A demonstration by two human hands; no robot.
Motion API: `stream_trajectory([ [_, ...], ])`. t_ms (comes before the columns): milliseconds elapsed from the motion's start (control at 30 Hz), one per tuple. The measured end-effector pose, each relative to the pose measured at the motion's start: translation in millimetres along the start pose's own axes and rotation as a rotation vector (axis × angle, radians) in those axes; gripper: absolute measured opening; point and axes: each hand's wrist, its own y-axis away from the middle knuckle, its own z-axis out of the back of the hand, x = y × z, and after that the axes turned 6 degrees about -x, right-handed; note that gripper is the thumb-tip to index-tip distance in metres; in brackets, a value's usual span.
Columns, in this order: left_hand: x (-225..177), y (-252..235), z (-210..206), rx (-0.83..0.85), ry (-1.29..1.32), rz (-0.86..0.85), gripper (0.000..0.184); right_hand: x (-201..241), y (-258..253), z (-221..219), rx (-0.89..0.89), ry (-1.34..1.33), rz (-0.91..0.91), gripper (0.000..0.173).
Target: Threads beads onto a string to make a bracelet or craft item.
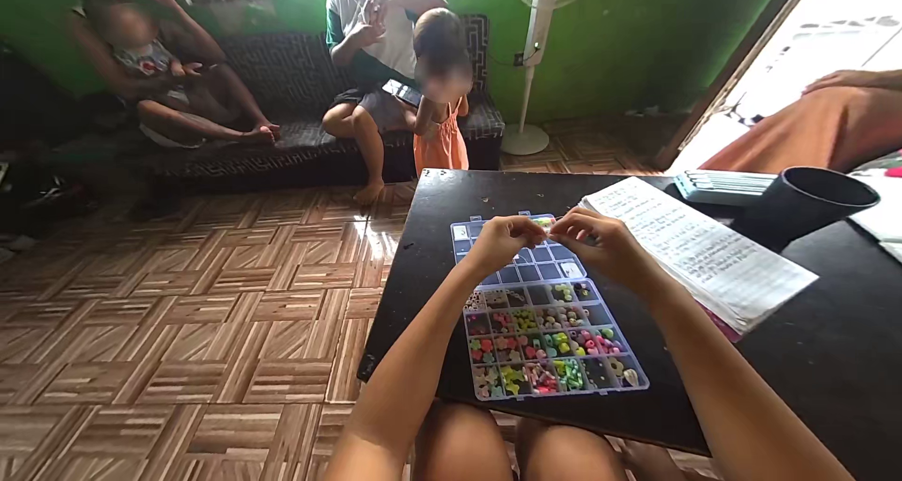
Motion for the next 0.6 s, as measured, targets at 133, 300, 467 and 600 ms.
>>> stream_trajectory([
  [133,-1.6,0.4,1.4,0.021,-0.029,0.008,0.014,-0.6,-0.9,-1.3,-0.009,0.006,0.001,0.019],
  [300,-1.4,0.6,1.6,0.019,-0.02,-0.002,0.014,-0.1,-1.2,0.1,-0.007,0.004,-0.015,0.021],
  [467,-3.0,0.0,2.2,0.017,-0.051,-0.022,0.015,0.1,-1.7,0.7,-0.025,-0.002,-0.017,0.021],
  [600,-3.7,-0.2,1.3,0.017,-0.05,-0.026,0.016,-0.8,-1.4,2.5,-0.035,-0.017,-0.029,0.022],
])
